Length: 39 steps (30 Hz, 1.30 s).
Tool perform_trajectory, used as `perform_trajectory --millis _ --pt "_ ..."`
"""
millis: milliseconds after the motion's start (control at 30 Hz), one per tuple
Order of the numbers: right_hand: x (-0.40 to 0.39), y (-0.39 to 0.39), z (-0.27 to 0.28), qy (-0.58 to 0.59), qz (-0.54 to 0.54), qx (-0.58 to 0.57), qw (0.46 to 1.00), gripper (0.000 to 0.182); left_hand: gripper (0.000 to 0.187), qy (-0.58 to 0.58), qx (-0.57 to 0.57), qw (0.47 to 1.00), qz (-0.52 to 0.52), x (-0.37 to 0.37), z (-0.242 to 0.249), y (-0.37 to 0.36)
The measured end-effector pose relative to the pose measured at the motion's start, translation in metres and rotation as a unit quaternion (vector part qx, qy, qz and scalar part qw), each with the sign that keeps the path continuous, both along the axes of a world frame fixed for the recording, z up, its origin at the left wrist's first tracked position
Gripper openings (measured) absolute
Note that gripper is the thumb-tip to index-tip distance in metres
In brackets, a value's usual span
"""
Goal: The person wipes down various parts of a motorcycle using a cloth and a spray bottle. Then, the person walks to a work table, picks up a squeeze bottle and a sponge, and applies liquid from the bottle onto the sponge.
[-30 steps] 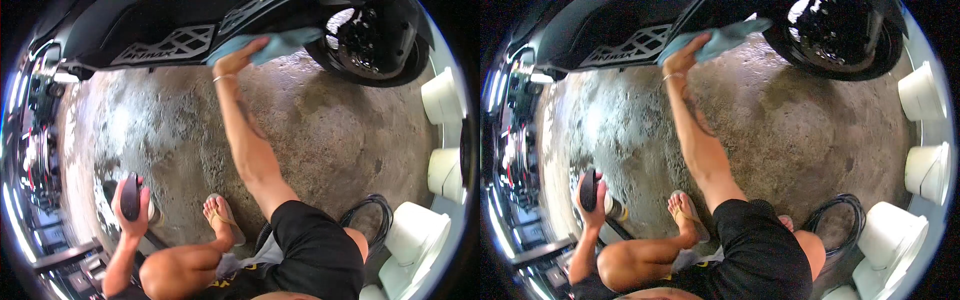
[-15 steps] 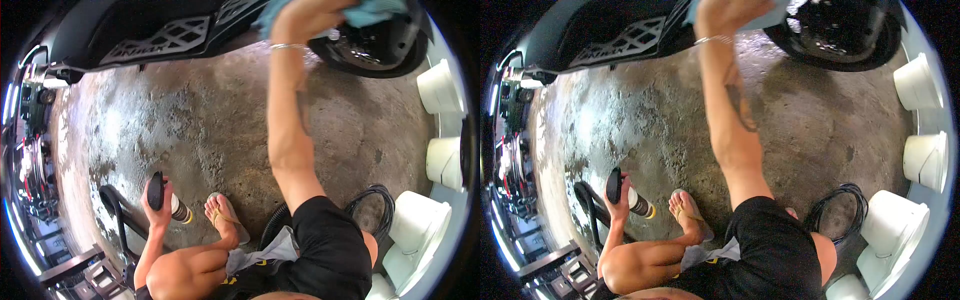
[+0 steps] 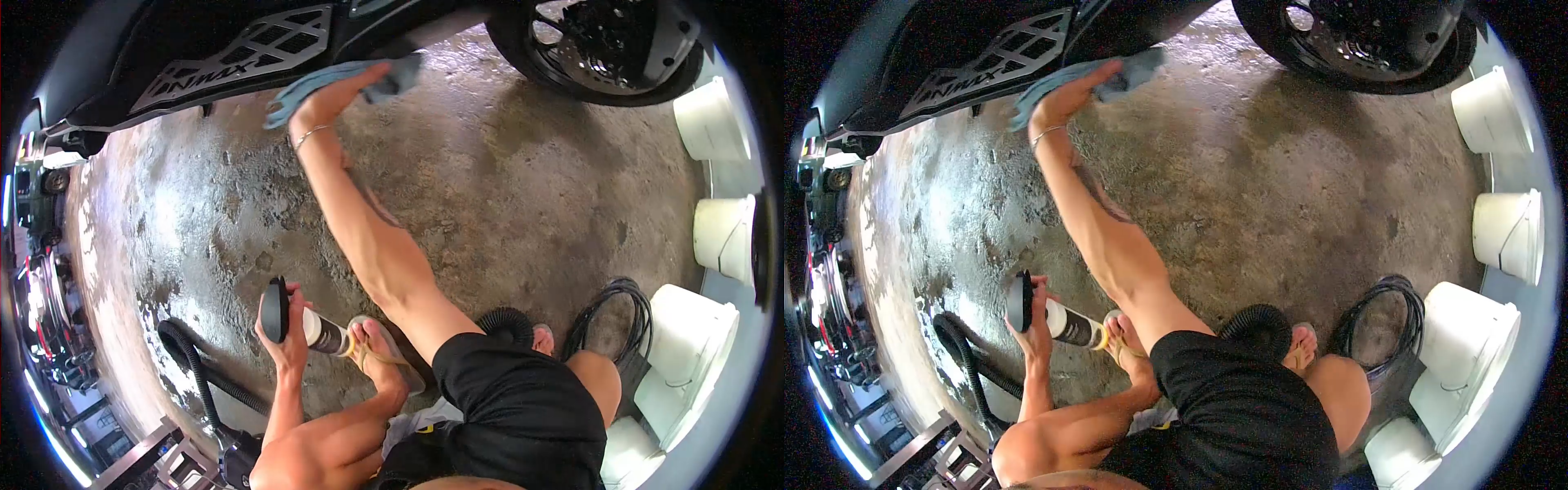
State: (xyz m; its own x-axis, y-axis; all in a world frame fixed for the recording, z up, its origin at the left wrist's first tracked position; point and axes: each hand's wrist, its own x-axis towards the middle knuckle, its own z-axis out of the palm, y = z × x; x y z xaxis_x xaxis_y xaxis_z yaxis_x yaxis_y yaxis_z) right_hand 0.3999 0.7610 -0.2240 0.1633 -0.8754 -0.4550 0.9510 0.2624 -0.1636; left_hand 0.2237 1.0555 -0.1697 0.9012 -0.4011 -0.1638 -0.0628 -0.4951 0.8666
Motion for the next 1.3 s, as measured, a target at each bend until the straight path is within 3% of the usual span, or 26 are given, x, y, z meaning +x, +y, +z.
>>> perform_trajectory --millis 67,133,167,200,267,467,600,667,733,900,1067,1200,1233,1300 --pt "-0.012 0.004 0.005 -0.015 0.041 0.032 0.999 0.088 0.016 0.003 0.006 1.0 -0.008 -0.001 0.007 -0.005" --pt "-0.046 -0.011 0.024 -0.012 0.047 -0.113 0.992 0.09 0.017 0.007 0.003 1.0 -0.01 0.001 0.007 -0.006" --pt "-0.046 -0.047 0.003 0.061 -0.023 -0.163 0.985 0.089 0.017 -0.005 -0.012 1.0 -0.017 0.004 0.005 -0.003" --pt "-0.073 -0.071 0.02 0.101 -0.037 -0.14 0.984 0.076 0.017 -0.015 -0.023 0.999 -0.019 0.005 0.003 0.005" --pt "-0.102 -0.098 0.048 0.176 -0.1 -0.181 0.962 0.076 0.016 -0.008 -0.024 1.0 0.001 0.002 -0.005 0.018" --pt "-0.084 -0.062 0.063 0.256 -0.111 -0.258 0.925 0.073 0.02 0.054 -0.077 0.995 0.019 -0.003 -0.015 0.029" --pt "-0.072 -0.031 0.083 0.256 -0.077 -0.285 0.921 0.072 0.021 0.086 -0.099 0.991 0.029 -0.003 -0.012 0.028" --pt "-0.064 -0.008 0.095 0.249 -0.056 -0.298 0.92 0.071 0.022 0.046 -0.161 0.986 -0.004 -0.001 -0.023 0.032" --pt "-0.051 0.022 0.105 0.242 -0.036 -0.32 0.916 0.07 0.025 0.044 -0.137 0.99 -0.005 -0.001 -0.019 0.03" --pt "0.028 0.084 0.102 0.226 0.012 -0.359 0.906 0.068 0.023 0.042 -0.155 0.987 0.007 0.008 -0.019 0.035" --pt "0.103 0.121 0.087 0.148 0.158 -0.363 0.906 0.066 0.021 0.035 -0.146 0.988 0.03 0.013 -0.012 0.034" --pt "0.069 0.065 0.025 -0.031 0.22 -0.321 0.921 0.065 0.02 0.063 -0.206 0.974 0.072 0.015 -0.007 0.03" --pt "0.037 0.066 0.033 -0.012 0.176 -0.213 0.961 0.057 0.019 0.073 -0.188 0.977 0.069 0.016 -0.008 0.032" --pt "-0.014 0.03 0.035 0.013 0.173 -0.206 0.963 0.051 0.019 0.056 -0.186 0.979 0.058 0.016 -0.01 0.03"
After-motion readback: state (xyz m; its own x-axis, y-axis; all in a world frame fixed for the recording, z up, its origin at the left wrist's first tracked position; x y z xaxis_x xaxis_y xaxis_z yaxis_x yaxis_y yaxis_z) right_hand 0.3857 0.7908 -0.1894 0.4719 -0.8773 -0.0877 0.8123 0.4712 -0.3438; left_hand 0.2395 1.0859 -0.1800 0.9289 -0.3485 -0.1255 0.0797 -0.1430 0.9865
